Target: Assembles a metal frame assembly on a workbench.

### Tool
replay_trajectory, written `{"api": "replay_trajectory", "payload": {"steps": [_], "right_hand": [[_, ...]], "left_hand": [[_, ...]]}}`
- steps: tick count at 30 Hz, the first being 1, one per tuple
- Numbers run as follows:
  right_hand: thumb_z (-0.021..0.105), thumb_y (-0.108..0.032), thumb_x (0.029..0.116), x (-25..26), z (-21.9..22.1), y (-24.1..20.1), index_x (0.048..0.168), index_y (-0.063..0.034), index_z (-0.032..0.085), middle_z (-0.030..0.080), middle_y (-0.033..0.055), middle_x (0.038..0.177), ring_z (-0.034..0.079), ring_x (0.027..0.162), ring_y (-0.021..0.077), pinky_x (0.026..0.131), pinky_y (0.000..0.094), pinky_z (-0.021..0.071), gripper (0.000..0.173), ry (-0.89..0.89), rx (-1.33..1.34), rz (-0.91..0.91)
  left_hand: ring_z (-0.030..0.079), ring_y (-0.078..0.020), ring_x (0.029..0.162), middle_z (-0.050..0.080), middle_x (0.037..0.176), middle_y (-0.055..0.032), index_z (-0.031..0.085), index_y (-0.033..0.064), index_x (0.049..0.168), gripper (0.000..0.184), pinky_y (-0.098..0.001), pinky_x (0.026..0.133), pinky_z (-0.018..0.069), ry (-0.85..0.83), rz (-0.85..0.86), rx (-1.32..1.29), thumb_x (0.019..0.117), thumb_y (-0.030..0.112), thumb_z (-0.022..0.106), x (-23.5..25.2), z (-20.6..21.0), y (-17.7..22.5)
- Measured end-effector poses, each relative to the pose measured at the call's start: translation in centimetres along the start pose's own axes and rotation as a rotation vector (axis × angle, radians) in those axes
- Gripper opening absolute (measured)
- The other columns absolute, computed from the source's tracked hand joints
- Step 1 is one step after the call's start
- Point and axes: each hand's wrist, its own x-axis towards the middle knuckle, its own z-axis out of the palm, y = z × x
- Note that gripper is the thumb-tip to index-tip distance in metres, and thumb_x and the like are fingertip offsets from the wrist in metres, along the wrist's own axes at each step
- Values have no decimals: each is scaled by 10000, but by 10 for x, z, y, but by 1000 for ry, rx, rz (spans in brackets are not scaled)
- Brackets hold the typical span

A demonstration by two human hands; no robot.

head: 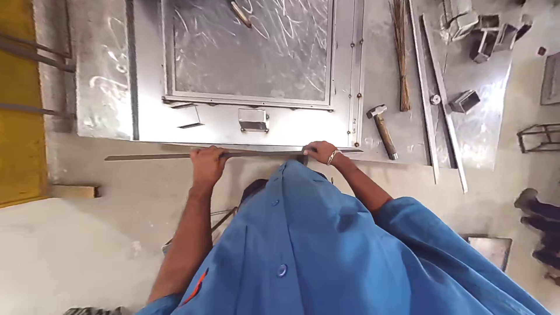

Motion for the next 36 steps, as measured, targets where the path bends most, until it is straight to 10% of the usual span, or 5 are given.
{"api": "replay_trajectory", "payload": {"steps": [7,12,17,33,36], "right_hand": [[401,-428,1099,4,-44,67,1198,-21,717,681,269,1255,619,1232,468,1002,694,466,525,88,-46,594],[458,-242,1092,6,-69,85,1321,-31,642,708,164,1216,694,1104,252,971,460,558,362,588,464,367],[475,-275,1081,4,-67,92,1175,32,712,703,268,1171,664,1138,420,1012,641,481,399,5,115,516],[476,-392,1080,19,-48,59,1189,-45,729,700,269,1197,645,1168,474,963,721,462,444,-73,-107,390],[453,-241,1110,21,-46,26,1335,-12,617,689,155,1278,689,1130,267,962,460,568,361,177,472,181]], "left_hand": [[669,-439,1037,730,1037,-216,755,36,1071,289,-708,1044,328,-35,87,-71,1035,257,571,-2,7,-12],[671,-434,1007,730,1012,-215,758,36,1052,255,-704,1039,327,-51,95,-119,1024,213,576,-7,10,-14],[675,-423,996,733,1004,-206,757,44,1039,229,-687,1034,333,-23,74,-96,1019,203,593,-11,2,-16],[686,-394,978,737,967,-182,762,50,1026,185,-678,1028,365,16,-29,-89,1004,192,646,-40,2,-7],[688,-362,978,739,963,-155,766,70,1017,170,-654,1031,370,11,-46,-97,1001,202,658,-45,9,-7]]}}
